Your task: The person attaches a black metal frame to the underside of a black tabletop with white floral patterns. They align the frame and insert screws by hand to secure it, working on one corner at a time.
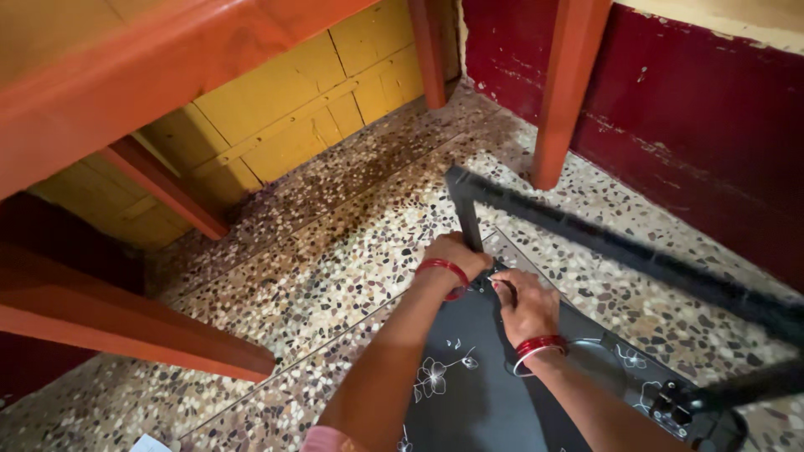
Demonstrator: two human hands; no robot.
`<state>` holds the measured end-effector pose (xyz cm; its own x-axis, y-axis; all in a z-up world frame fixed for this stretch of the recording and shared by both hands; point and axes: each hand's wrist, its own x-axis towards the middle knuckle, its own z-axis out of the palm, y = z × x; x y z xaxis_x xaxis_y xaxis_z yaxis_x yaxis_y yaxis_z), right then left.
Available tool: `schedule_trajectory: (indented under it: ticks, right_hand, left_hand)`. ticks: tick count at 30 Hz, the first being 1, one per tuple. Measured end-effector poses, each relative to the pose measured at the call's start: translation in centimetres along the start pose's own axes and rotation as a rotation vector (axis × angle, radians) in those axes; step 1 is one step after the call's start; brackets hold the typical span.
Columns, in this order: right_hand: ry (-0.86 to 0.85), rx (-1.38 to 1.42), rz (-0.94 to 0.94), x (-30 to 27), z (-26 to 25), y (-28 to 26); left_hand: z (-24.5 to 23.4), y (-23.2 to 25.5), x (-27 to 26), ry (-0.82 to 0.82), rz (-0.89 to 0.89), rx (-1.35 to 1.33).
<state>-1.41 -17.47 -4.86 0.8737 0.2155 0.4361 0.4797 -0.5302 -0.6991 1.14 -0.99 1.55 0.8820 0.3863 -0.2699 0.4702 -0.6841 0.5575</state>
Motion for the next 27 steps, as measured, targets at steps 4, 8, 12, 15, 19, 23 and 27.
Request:
schedule_trajectory:
  ticks: [4,8,12,15,19,23,27]
  right_hand:
    - [-0.008,0.029,-0.004,-0.1,0.1,0.4]
    - [-0.024,0.085,-0.065,0.2,0.1,1.1]
    - [-0.175,0.189,0.064,1.0,0.4,2.6]
    - [-0.370,0.113,0.152,2.5,1.6,4.8]
    - [-0.637,0.399,0.415,3.3,3.2,8.5]
    - [-0.633,0.496,0.390,2.3,3.4,9.5]
    - [-0.537,0.238,0.354,0.2,3.0,9.6]
  left_hand:
    - [-0.1,0.5,0.7,-0.048,0.019,0.099]
    - [0.3,-0.3,1.3,-0.129,-0.001,0.045]
    - [0.7,-0.6,1.1,-0.108,0.005,0.059]
    - [0.4,0.5,1.1,-0.070,-0.015,0.121]
    - [0.8,2.2,0.1,-0.053,-0.098,0.083]
    - [0.7,2.8,-2.2,-0.023,-0.152,0.066]
    - [1.8,2.4,-3.5,-0.033,-0.148,0.049]
